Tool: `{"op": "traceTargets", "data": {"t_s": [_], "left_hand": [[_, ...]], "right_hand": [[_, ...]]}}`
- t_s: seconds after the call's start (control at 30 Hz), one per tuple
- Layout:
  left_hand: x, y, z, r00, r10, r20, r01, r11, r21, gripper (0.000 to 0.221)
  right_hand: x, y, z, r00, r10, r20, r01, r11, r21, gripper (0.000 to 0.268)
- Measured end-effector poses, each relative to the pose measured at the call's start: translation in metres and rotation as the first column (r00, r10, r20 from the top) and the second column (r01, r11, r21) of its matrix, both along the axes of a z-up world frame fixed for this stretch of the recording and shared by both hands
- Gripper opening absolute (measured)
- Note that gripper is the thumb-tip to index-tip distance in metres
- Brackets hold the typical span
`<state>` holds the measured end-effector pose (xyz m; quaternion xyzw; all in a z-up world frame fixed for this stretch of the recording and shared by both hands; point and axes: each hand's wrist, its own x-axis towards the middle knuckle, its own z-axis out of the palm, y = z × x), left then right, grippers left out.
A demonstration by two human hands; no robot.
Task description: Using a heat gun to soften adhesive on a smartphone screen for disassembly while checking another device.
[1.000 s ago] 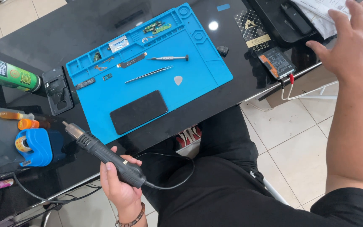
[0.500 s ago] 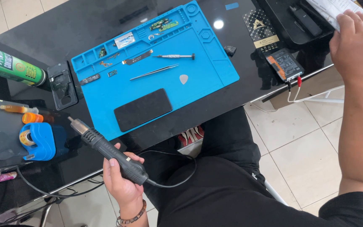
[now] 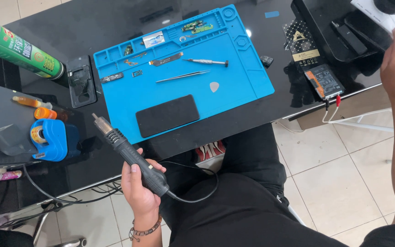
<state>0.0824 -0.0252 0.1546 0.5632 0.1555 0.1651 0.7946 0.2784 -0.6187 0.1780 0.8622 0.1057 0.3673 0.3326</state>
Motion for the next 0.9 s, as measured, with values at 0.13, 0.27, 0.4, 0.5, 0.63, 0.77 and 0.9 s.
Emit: {"op": "traceTargets", "data": {"t_s": [0.13, 0.27, 0.4, 0.5, 0.63, 0.77, 0.9], "left_hand": [[0.000, 0.000, -0.001, 1.000, 0.003, -0.003, -0.003, 1.000, -0.016, 0.049], [0.000, 0.001, -0.002, 1.000, 0.014, -0.016, -0.014, 1.000, -0.019, 0.049], [0.000, -0.001, -0.003, 0.999, 0.028, -0.020, -0.028, 0.999, -0.020, 0.051], [-0.002, 0.001, -0.002, 0.999, 0.028, -0.022, -0.029, 0.999, -0.020, 0.050], [-0.004, 0.000, 0.000, 0.998, 0.045, -0.037, -0.045, 0.999, -0.008, 0.052], [-0.003, -0.001, 0.000, 0.997, 0.052, -0.050, -0.053, 0.999, -0.013, 0.051], [-0.001, -0.003, -0.002, 0.997, 0.051, -0.050, -0.051, 0.999, -0.014, 0.052]], "right_hand": [[0.004, 0.009, 0.002, 0.998, 0.047, 0.053, -0.045, 0.998, -0.049, 0.018], [0.016, 0.014, -0.001, 0.962, 0.238, 0.132, -0.238, 0.971, -0.014, 0.017], [0.030, 0.012, -0.005, 0.957, 0.243, 0.159, -0.237, 0.970, -0.055, 0.020], [0.039, -0.013, -0.019, 0.982, 0.180, 0.059, -0.181, 0.983, 0.007, 0.017], [0.026, -0.006, -0.006, 0.998, 0.056, -0.032, -0.053, 0.995, 0.083, 0.019], [0.032, -0.019, -0.014, 0.990, -0.023, -0.136, 0.053, 0.973, 0.224, 0.022], [0.039, -0.034, -0.022, 0.994, 0.035, -0.104, -0.010, 0.972, 0.233, 0.023]]}}
